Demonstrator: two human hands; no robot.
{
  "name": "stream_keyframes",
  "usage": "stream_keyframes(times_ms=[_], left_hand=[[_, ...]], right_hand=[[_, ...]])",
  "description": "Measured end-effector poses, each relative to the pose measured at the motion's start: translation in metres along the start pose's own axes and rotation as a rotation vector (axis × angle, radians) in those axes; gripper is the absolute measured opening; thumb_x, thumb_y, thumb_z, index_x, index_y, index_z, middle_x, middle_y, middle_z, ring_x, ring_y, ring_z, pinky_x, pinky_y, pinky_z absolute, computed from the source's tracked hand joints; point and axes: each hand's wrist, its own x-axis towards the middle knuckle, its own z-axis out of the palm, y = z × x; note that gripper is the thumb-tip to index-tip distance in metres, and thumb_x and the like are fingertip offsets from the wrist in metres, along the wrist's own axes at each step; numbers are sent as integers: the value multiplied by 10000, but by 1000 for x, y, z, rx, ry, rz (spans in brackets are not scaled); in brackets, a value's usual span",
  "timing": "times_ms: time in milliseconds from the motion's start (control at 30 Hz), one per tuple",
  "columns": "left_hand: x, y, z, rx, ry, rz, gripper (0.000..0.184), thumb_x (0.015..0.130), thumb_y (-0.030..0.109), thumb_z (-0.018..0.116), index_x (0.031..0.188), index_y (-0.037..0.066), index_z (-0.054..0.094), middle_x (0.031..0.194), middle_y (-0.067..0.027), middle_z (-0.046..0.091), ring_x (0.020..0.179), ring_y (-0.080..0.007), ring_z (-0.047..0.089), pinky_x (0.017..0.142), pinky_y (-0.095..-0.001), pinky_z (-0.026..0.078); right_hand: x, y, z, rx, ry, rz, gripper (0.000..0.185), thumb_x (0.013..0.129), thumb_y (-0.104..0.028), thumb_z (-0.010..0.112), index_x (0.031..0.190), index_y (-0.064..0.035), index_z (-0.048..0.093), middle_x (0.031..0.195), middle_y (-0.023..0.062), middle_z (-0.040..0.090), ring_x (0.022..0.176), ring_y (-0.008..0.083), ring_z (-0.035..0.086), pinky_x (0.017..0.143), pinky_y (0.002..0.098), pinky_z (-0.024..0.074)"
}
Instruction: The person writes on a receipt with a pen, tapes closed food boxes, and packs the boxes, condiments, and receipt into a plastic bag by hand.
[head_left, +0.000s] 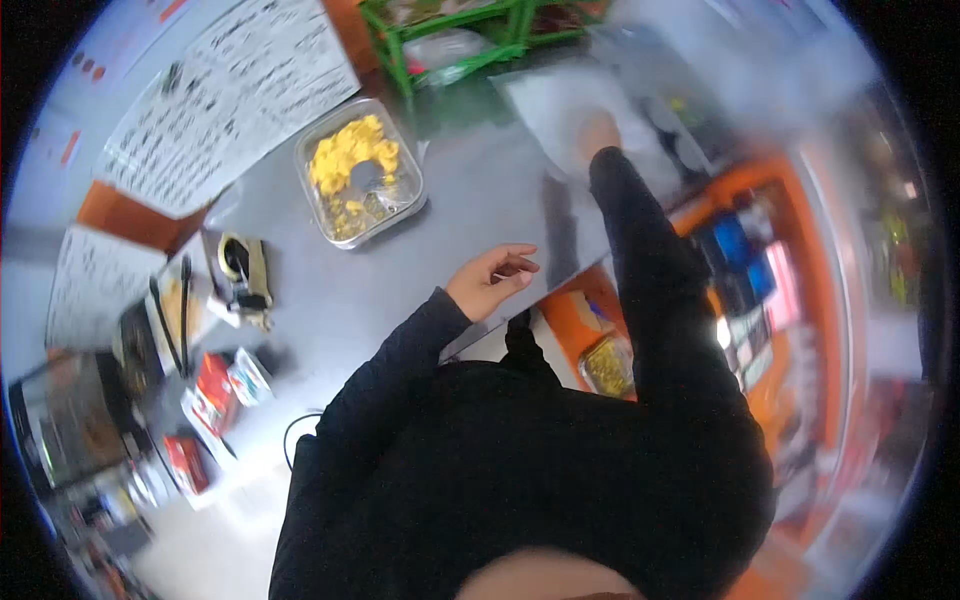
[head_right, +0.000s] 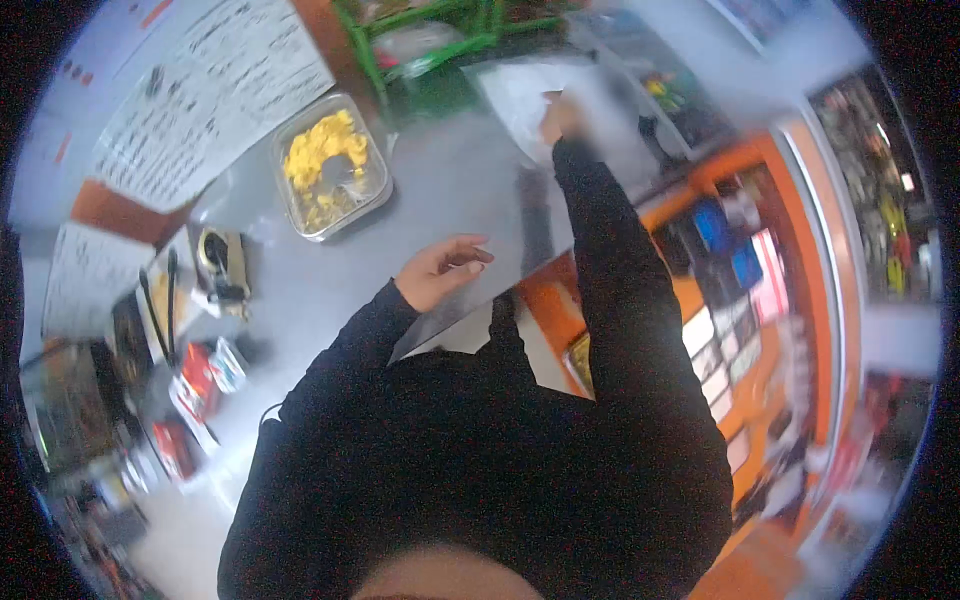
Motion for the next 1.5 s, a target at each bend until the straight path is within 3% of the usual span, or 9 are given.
stream_keyframes(times_ms=[200,633,833,1033,1133,1167,1267,1333,1500], left_hand=[[67,-9,18,-149,273,-177,442,957,113,610,1375,40,486,1197,-119,640,1089,-175,595,949,-329,481],[342,14,-4,487,610,263,858,786,164,800,1485,60,313,1123,-144,675,1044,-297,658,929,-336,492],[361,-1,-2,638,395,151,198,820,239,786,878,51,769,818,-103,684,731,-230,661,665,-323,526],[367,-18,-22,919,351,209,197,802,307,777,819,111,764,754,-74,645,753,-266,641,683,-392,519],[367,-38,-32,1060,457,-283,374,743,416,801,955,113,752,904,-84,662,888,-271,644,808,-414,513],[363,-44,-35,1181,531,-250,828,639,511,842,1310,96,592,1230,-155,589,1120,-337,573,1012,-442,426],[342,13,-12,1185,736,41,1213,573,529,871,1522,57,281,1471,-233,370,1315,-398,418,1120,-445,315],[323,34,4,1071,306,292,1393,538,476,913,1563,46,74,1563,-253,186,1386,-389,320,1156,-418,256],[307,50,77,64,365,32,751,823,267,777,1423,-1,414,1262,-192,577,1096,-240,588,906,-388,500]], right_hand=[[58,70,72,124,-297,174,501,872,-149,601,1368,-116,537,1208,141,627,1150,303,562,964,414,486],[65,98,-16,603,73,-39,185,736,-39,662,897,-88,738,795,159,669,776,360,633,768,415,512],[81,135,-55,810,499,198,185,778,-24,671,954,-29,728,920,146,727,882,271,702,831,354,521],[100,147,-118,640,1079,188,194,804,-69,736,971,14,680,922,153,699,849,233,669,788,343,525],[103,163,-167,449,963,228,204,823,-152,722,935,8,665,893,164,684,826,270,659,768,380,514],[109,169,-185,355,828,256,216,829,-179,718,924,6,660,884,168,679,818,282,656,762,392,510],[113,164,-219,131,355,265,272,848,-262,703,889,0,645,856,180,665,795,319,646,742,428,498],[110,133,-203,171,118,192,319,860,-317,694,865,-4,634,837,188,655,779,344,639,728,452,490],[110,41,-144,335,23,-10,211,836,-281,676,813,-75,634,761,174,678,783,408,670,639,523,513]])
